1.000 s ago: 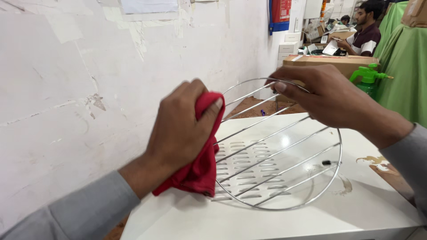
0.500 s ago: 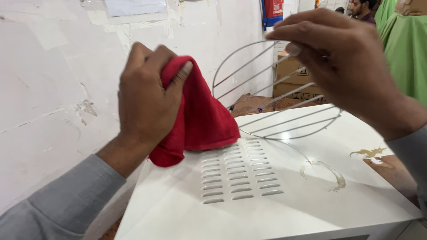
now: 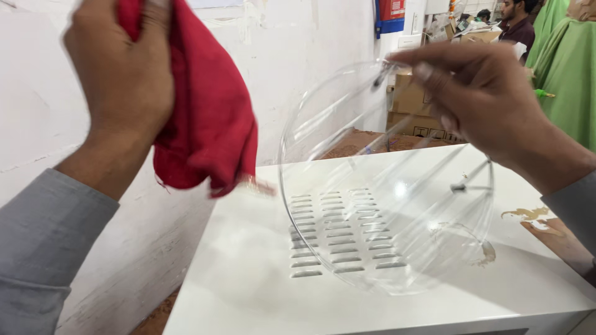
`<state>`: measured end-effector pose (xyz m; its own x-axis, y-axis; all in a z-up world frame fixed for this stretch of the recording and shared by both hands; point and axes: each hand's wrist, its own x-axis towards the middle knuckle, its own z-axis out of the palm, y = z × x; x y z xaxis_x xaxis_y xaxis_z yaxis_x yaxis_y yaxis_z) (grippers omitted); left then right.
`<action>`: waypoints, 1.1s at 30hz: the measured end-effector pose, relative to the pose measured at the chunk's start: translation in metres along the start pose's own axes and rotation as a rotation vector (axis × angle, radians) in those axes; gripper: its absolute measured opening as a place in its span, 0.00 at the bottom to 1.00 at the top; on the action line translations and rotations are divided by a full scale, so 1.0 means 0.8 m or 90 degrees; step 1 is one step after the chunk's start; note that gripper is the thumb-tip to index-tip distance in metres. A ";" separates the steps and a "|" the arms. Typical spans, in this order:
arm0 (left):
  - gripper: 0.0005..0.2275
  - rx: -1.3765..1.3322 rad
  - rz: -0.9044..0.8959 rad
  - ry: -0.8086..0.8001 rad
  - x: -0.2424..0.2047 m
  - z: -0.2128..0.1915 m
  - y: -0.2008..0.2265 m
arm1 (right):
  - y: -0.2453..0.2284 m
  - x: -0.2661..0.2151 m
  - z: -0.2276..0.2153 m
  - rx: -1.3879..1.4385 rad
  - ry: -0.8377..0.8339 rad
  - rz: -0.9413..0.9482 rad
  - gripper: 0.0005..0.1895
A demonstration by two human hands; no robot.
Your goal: The person wipes a beige plastic microwave turntable support and a metal wire rack using a red cloth. The person then places the cleaned rack back into the microwave and wipes the top surface of the appliance.
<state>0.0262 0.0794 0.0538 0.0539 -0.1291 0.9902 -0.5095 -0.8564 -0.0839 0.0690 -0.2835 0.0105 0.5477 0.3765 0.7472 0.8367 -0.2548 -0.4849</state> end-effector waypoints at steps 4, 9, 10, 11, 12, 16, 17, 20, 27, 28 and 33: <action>0.13 -0.062 -0.172 -0.128 -0.046 0.015 0.049 | 0.038 -0.035 0.027 0.036 -0.137 0.105 0.16; 0.12 -0.154 -0.167 -0.296 -0.055 0.036 0.088 | 0.033 -0.039 0.019 0.130 -0.151 0.128 0.18; 0.14 -0.141 -0.136 -0.316 -0.058 0.041 0.096 | 0.033 -0.039 0.022 0.128 -0.153 0.134 0.18; 0.15 -0.130 -0.105 -0.338 -0.060 0.045 0.104 | 0.033 -0.039 0.025 0.126 -0.154 0.143 0.18; 0.16 -0.134 -0.160 -0.376 -0.060 0.048 0.110 | 0.033 -0.039 0.027 0.124 -0.156 0.151 0.19; 0.16 -0.141 -0.232 -0.477 -0.057 0.061 0.138 | 0.024 -0.042 0.035 0.099 -0.141 0.147 0.18; 0.15 -0.141 -0.216 -0.490 -0.056 0.063 0.143 | 0.021 -0.043 0.035 0.077 -0.138 0.147 0.18; 0.15 -0.149 -0.237 -0.496 -0.050 0.066 0.150 | 0.019 -0.041 0.039 0.039 -0.140 0.167 0.18; 0.14 -0.149 -0.230 -0.508 -0.059 0.058 0.161 | 0.039 -0.036 0.015 0.064 -0.173 0.279 0.18; 0.14 -0.153 -0.189 -0.497 -0.062 0.056 0.163 | 0.041 -0.035 0.014 0.076 -0.223 0.265 0.17; 0.12 -0.065 -0.141 -0.581 -0.093 0.042 0.192 | 0.048 -0.048 0.034 0.028 -0.416 0.213 0.13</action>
<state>-0.0273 -0.0594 -0.0367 0.7885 -0.3465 0.5081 -0.4767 -0.8664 0.1489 0.0801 -0.2835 -0.0489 0.6555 0.7422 0.1394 0.6154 -0.4180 -0.6682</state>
